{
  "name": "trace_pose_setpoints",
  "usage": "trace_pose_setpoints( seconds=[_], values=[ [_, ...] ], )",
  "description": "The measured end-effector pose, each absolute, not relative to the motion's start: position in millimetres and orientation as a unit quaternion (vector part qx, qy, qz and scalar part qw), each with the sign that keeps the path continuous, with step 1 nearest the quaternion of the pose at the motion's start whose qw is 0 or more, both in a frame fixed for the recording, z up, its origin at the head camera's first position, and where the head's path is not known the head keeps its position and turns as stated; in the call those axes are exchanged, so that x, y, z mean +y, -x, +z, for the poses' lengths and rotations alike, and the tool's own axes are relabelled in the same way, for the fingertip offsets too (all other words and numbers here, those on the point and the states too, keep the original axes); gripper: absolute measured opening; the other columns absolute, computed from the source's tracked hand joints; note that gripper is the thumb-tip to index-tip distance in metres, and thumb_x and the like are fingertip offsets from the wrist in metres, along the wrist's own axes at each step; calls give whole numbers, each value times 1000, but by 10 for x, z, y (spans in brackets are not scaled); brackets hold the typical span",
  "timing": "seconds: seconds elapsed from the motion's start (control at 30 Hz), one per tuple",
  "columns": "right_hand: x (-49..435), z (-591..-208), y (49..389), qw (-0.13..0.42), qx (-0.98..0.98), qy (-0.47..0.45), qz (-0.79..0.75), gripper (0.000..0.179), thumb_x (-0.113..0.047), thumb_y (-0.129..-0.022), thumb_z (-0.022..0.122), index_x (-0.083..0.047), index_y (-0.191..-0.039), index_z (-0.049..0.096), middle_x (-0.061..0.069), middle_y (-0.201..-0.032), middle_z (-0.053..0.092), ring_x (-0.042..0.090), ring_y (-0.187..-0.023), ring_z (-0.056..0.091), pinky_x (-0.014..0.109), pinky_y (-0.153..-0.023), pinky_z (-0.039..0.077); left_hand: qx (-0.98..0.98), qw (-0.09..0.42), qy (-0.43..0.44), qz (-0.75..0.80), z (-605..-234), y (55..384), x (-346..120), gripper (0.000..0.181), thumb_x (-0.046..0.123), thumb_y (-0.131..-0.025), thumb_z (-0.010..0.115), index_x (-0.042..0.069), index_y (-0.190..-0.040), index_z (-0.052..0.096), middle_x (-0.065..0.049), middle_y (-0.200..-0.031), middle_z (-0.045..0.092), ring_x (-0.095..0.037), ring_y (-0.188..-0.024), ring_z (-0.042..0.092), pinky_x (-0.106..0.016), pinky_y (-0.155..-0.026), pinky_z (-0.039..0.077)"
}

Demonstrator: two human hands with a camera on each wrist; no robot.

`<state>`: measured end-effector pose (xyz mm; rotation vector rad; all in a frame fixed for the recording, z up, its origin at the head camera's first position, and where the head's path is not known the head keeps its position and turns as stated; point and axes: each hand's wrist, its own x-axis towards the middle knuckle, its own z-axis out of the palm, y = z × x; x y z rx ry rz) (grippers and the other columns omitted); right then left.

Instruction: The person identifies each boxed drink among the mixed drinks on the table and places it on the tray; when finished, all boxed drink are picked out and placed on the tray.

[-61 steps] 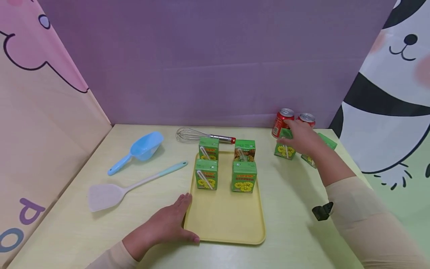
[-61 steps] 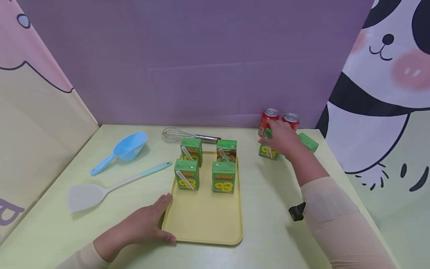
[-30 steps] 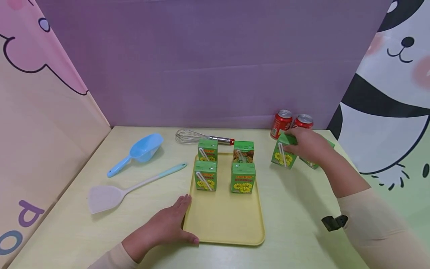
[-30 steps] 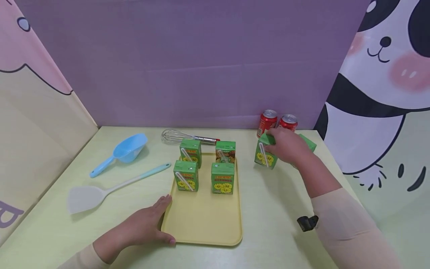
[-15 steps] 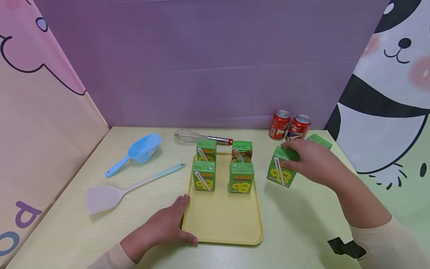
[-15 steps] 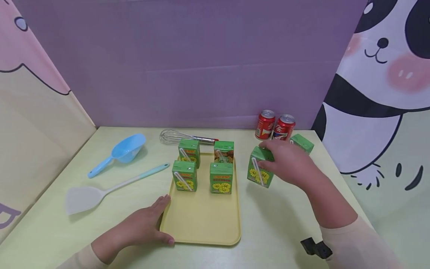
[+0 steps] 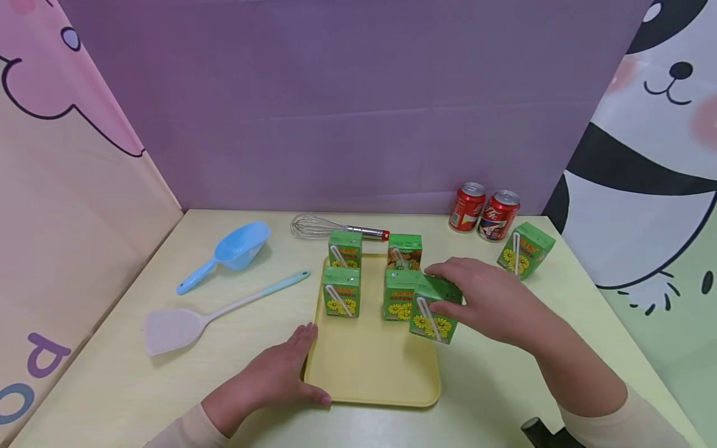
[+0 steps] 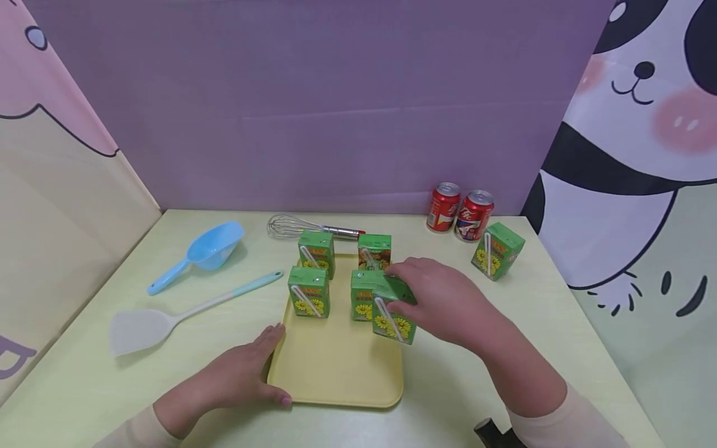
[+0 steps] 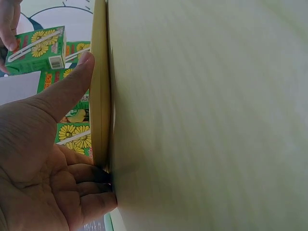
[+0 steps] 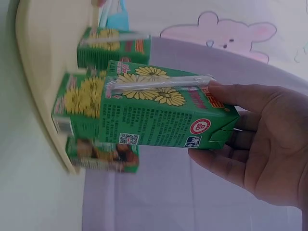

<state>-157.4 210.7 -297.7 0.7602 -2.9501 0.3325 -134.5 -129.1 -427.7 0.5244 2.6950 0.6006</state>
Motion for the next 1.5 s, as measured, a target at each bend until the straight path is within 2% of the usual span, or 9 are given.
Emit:
trace_pose_setpoints(
  seconds=[0.3, 0.6, 0.83, 1.13, 1.33, 1.5],
  values=[
    [1614, -3227, 1571, 48, -936, -313, 151, 47, -36, -86, 76, -17, -126, 63, -3, -116, 65, 15, -106, 59, 39, -88, 52, 948, 159, -180, 206, -4250, 1345, -1285, 126, 69, -64, 78, 4, -155, 23, -20, -159, 27, -35, -144, 32, -54, -108, 39],
    [1133, -3452, 1607, 22, -930, -333, 156, 48, -44, -90, 68, -20, -130, 60, -2, -124, 64, 18, -118, 58, 42, -99, 49, 950, 156, -178, 205, -4255, 1365, -1290, 126, 70, -63, 79, 4, -155, 23, -22, -158, 29, -40, -137, 42, -56, -104, 43],
    [945, -3594, 1611, 12, -926, -344, 153, 47, -42, -91, 68, -20, -132, 60, -3, -127, 62, 17, -123, 56, 39, -98, 50, 950, 146, -185, 203, -4267, 1356, -1285, 127, 71, -62, 78, 3, -155, 23, -24, -156, 31, -41, -133, 47, -55, -101, 45],
    [902, -3609, 1593, 20, -924, -351, 150, 47, -43, -91, 68, -21, -131, 59, -4, -126, 61, 16, -120, 56, 38, -97, 51, 951, 138, -183, 205, -4238, 1325, -1281, 128, 71, -62, 79, 2, -155, 23, -24, -156, 32, -42, -129, 50, -54, -99, 46],
    [986, -3549, 1629, -9, -924, -341, 171, 61, -57, -90, 62, -21, -139, 53, -3, -135, 57, 18, -129, 50, 41, -105, 45, 952, 147, -177, 204, -4238, 1329, -1273, 128, 69, -62, 80, 3, -155, 23, -23, -156, 31, -42, -132, 47, -56, -101, 45],
    [1278, -3348, 1766, 34, -932, -309, 186, 67, -61, -91, 57, -17, -142, 51, 3, -139, 56, 23, -128, 52, 47, -106, 44, 953, 150, -171, 200, -4262, 1331, -1267, 128, 69, -61, 80, 3, -155, 23, -23, -157, 31, -43, -134, 45, -57, -102, 44]
  ],
)
